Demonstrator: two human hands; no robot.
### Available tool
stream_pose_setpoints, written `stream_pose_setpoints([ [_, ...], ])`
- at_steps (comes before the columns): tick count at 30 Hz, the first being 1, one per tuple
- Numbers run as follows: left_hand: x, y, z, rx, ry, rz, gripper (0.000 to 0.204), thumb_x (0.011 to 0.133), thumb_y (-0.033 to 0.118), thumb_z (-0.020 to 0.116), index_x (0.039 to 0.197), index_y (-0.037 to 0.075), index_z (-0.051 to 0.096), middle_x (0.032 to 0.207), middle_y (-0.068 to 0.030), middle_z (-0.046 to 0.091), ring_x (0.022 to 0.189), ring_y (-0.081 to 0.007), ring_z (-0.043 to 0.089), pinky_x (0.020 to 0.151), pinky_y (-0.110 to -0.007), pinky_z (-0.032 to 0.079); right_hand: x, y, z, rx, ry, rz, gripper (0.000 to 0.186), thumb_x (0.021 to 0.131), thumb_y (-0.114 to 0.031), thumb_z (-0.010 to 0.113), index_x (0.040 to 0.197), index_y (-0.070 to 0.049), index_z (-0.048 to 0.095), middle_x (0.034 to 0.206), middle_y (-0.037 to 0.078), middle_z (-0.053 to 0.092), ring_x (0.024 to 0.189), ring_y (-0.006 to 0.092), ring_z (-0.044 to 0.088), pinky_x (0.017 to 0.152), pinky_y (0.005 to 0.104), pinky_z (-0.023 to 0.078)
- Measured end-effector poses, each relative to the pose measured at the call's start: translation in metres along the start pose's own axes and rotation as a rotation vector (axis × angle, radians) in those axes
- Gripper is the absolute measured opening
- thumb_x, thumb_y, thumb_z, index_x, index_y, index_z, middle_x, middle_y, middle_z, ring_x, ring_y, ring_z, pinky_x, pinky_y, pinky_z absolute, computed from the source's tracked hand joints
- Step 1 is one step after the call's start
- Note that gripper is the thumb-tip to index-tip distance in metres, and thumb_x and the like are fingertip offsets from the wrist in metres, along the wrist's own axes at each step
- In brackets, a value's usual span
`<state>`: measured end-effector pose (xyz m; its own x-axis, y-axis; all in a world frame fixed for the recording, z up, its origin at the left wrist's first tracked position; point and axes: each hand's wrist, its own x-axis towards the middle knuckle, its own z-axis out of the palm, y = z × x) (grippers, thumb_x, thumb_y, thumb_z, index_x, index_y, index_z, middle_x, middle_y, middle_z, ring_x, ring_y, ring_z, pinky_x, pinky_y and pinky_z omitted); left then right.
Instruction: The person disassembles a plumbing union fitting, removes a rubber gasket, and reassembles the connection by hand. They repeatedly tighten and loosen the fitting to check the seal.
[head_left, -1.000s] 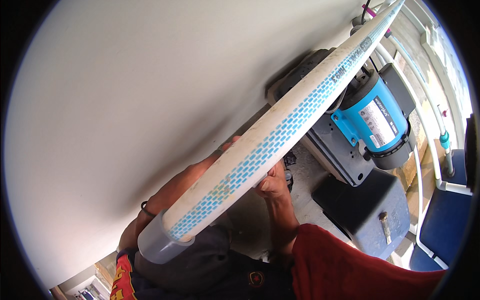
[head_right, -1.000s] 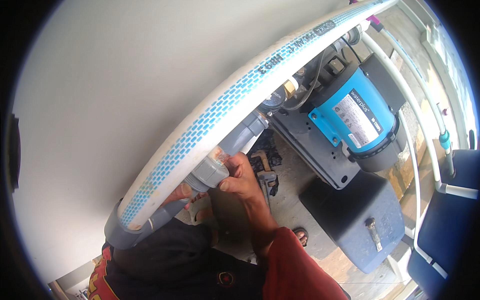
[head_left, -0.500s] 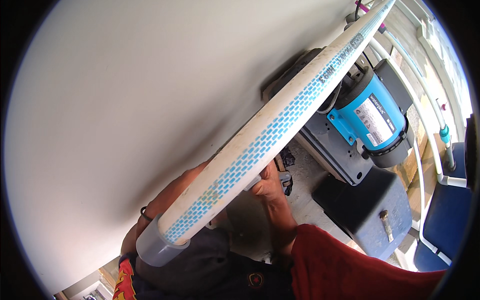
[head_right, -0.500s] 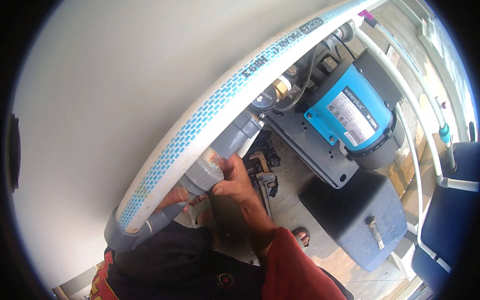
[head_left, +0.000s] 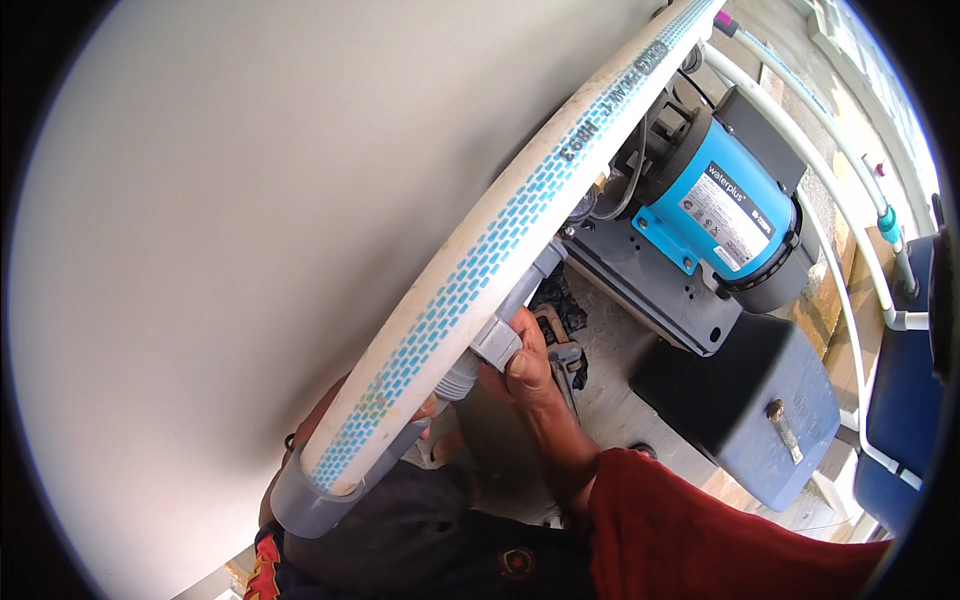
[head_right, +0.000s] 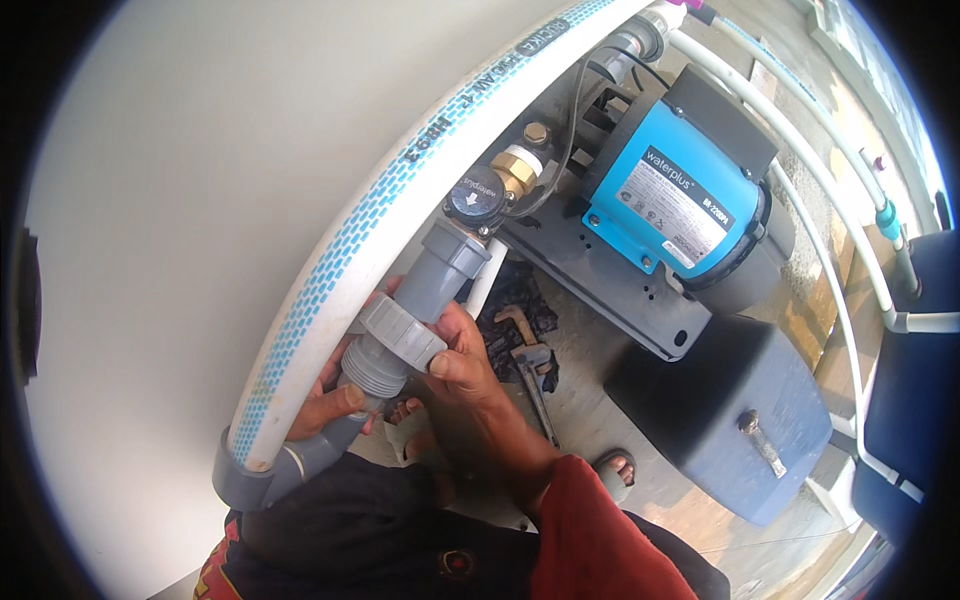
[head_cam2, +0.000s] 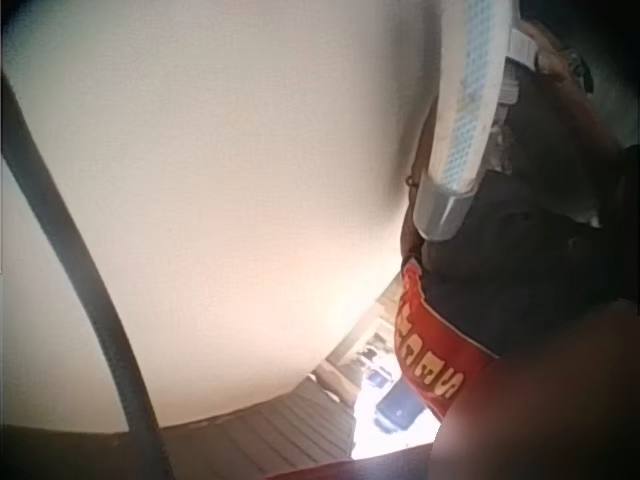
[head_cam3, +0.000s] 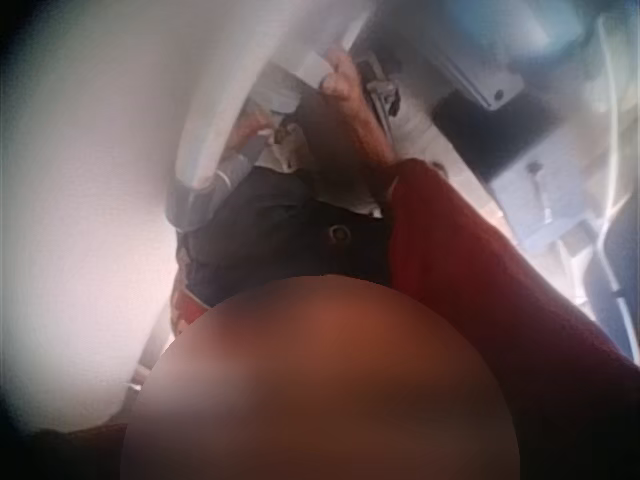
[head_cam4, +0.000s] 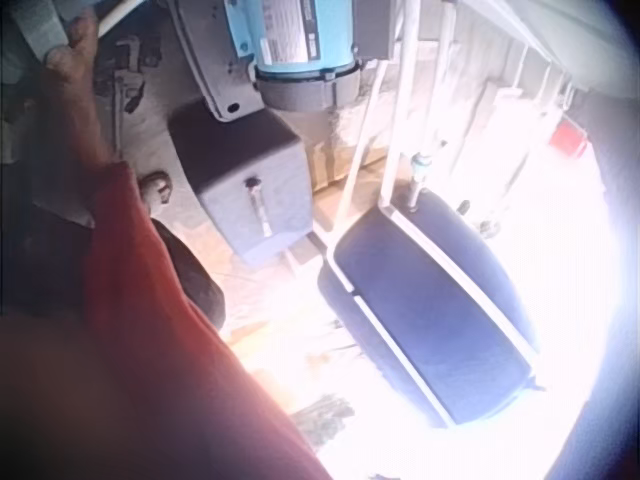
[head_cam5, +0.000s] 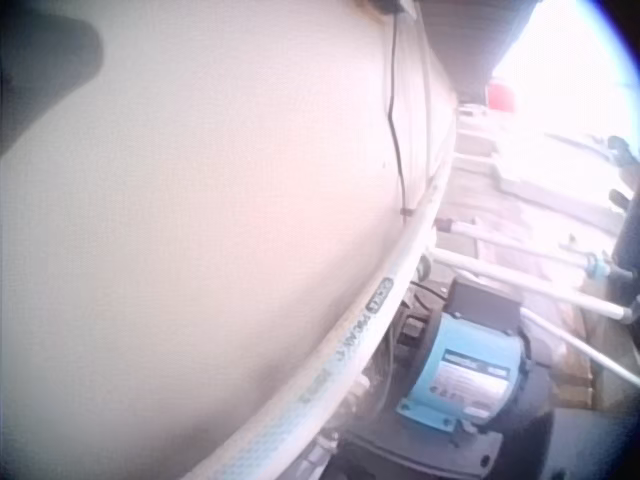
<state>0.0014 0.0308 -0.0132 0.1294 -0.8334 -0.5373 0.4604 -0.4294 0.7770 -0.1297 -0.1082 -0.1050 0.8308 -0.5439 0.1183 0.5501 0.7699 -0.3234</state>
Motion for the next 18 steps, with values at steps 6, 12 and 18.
stream_pose_setpoints([
  [6, 0.008, 0.024, 0.010, 0.355, -0.143, 0.011, 0.094, 0.090, 0.051, 0.065, 0.153, 0.002, 0.014, 0.123, -0.0155, 0.054, 0.090, -0.0175, 0.061, 0.072, -0.031, 0.052, -0.001, -0.007, 0.000, -0.058, 0.003, 0.062, 0.105, 0.067, -0.031, 0.084, 0.148, 0.000, 0.025, 0.135, 0.021, 0.051, 0.125, 0.0285, 0.054, 0.108, 0.0416, 0.041],
  [12, 0.010, 0.020, -0.008, 0.482, -0.161, -0.033, 0.096, 0.090, 0.055, 0.063, 0.152, 0.001, 0.013, 0.115, -0.0139, 0.057, 0.086, -0.0166, 0.062, 0.074, -0.031, 0.052, -0.002, -0.012, 0.003, -0.165, 0.018, 0.069, 0.105, 0.067, -0.030, 0.084, 0.148, -0.001, 0.025, 0.135, 0.019, 0.051, 0.127, 0.0286, 0.051, 0.110, 0.0411, 0.038],
  [18, 0.015, 0.018, -0.005, 0.409, -0.149, -0.050, 0.096, 0.090, 0.055, 0.063, 0.152, 0.001, 0.014, 0.115, -0.0140, 0.057, 0.086, -0.0166, 0.062, 0.073, -0.031, 0.052, -0.003, -0.012, 0.000, -0.150, 0.002, 0.067, 0.105, 0.067, -0.028, 0.086, 0.148, -0.001, 0.025, 0.138, 0.019, 0.049, 0.131, 0.0284, 0.047, 0.113, 0.0413, 0.032],
])
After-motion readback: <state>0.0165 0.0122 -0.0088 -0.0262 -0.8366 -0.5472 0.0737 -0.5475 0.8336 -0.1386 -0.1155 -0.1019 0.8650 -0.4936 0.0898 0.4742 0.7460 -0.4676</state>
